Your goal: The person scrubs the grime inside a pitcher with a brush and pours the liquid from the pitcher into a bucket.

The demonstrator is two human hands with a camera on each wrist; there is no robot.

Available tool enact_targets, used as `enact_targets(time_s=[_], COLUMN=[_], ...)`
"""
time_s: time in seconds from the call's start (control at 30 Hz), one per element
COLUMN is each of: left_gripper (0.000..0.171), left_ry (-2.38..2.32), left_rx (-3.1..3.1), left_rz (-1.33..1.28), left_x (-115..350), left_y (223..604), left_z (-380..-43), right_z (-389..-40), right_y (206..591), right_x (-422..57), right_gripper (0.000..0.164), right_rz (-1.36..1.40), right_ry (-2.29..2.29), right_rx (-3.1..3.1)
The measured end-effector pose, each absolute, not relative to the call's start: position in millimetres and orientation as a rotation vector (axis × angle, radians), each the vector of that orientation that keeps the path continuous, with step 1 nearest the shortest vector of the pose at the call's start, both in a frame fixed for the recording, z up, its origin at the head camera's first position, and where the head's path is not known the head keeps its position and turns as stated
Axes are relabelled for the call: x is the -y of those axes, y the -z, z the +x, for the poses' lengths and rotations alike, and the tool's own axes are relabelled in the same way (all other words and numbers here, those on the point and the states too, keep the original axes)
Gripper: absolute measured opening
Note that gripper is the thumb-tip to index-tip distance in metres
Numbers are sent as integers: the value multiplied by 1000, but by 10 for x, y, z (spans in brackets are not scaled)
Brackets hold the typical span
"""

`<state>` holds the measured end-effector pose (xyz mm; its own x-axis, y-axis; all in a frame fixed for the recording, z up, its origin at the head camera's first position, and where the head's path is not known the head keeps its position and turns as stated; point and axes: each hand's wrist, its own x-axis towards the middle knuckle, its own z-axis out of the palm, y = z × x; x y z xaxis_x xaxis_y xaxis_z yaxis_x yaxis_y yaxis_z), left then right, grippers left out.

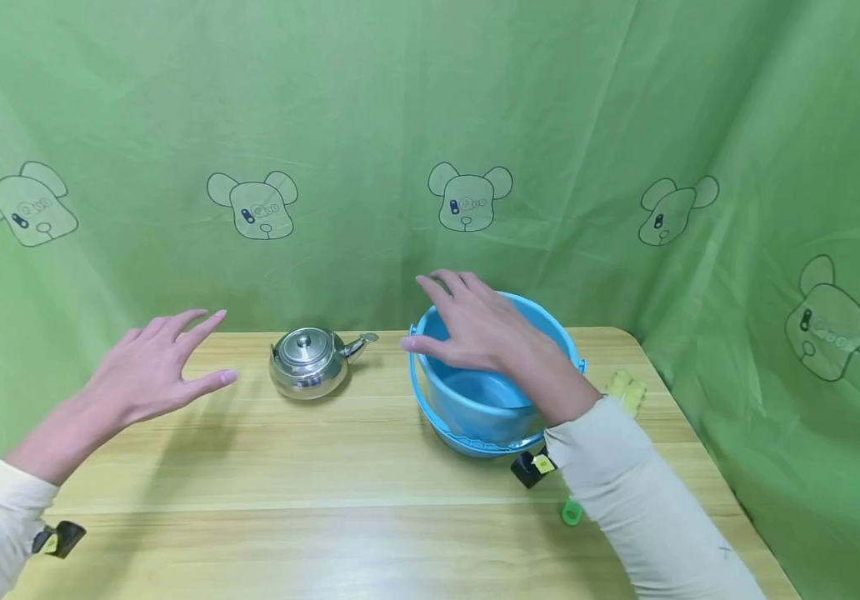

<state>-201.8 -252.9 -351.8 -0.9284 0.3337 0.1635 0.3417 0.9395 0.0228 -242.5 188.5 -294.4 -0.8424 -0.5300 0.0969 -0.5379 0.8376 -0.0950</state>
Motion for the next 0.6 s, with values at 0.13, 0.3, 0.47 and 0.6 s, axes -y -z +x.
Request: enact_targets(time_s=[0.13, 0.3, 0.47, 0.6], left_gripper=[94, 95, 97, 97], left_ry=[91, 98, 122, 136], left_rx=[2929, 2922, 2936, 2942], left_rz=[-503, -486, -473, -468], left_x=[2519, 2509, 2492, 2469], left_y=[3540, 3564, 3603, 3639], left_z=[-2038, -2066, -2087, -2104], right_z=[-2425, -2427, -2435, -2440], right_y=[2951, 2957, 2977, 2991], right_x=[-1821, -1717, -1613, -1534], right_gripper=[100, 100, 99, 100], right_rz=[848, 851, 858, 858], right_ry=[-190, -184, -158, -135], right_rx=[2963, 2989, 3012, 3030])
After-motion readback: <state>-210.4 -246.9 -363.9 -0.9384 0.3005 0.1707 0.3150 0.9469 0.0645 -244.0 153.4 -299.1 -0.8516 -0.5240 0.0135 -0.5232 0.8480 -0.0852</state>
